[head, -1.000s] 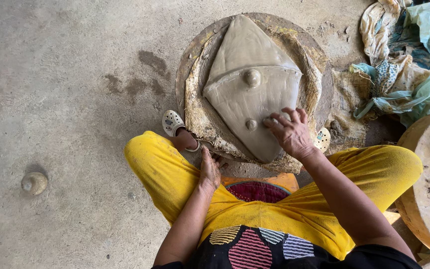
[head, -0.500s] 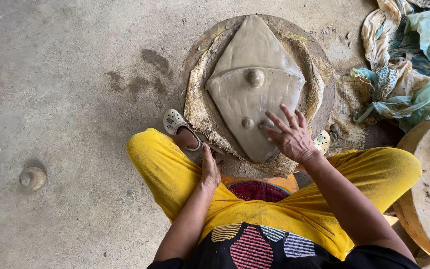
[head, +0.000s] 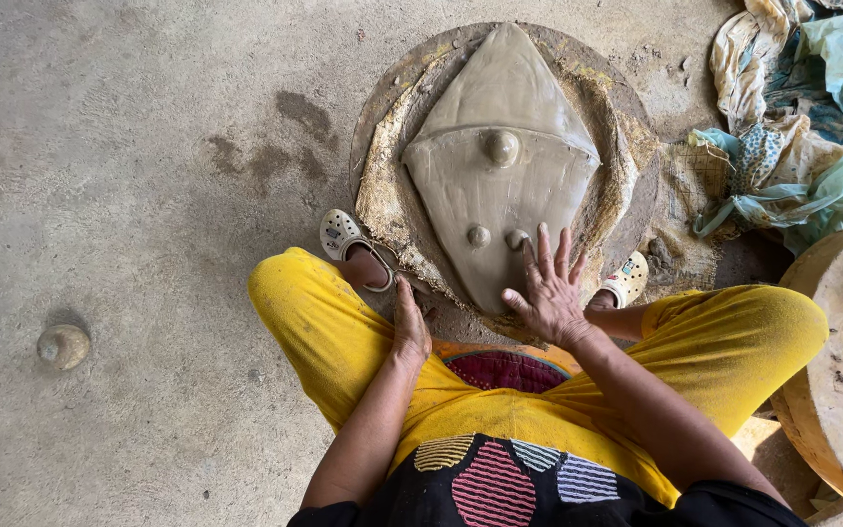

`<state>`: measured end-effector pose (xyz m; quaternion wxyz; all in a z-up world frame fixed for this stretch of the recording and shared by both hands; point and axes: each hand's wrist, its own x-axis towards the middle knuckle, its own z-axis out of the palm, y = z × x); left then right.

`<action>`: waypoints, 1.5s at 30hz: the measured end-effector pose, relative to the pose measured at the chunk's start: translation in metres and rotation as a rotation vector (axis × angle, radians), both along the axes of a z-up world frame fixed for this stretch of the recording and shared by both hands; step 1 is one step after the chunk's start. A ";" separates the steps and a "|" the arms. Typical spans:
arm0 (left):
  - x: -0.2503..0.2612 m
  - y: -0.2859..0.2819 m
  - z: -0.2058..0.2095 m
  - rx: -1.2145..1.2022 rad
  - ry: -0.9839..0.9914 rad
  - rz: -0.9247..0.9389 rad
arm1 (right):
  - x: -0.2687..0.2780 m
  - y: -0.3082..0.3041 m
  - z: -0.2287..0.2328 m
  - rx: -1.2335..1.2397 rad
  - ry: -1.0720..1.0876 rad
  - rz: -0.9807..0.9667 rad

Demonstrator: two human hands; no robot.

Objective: The person shapes a piece of clay by hand, smoothing the surface and attaching small clay balls.

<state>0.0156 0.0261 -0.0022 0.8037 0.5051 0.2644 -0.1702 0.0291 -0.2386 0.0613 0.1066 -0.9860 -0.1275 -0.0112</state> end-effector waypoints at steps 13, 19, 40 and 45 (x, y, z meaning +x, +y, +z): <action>0.003 0.003 0.003 0.024 0.042 0.026 | 0.059 -0.015 0.023 0.333 -0.067 -0.057; 0.005 0.006 0.004 -0.027 0.040 0.079 | 0.071 0.000 0.032 0.426 -0.016 -0.097; 0.014 0.006 -0.018 -0.054 0.054 -0.053 | 0.074 -0.003 0.070 0.117 -0.024 0.171; 0.025 0.007 -0.012 -0.054 0.058 -0.033 | 0.091 -0.017 0.077 0.102 -0.023 0.362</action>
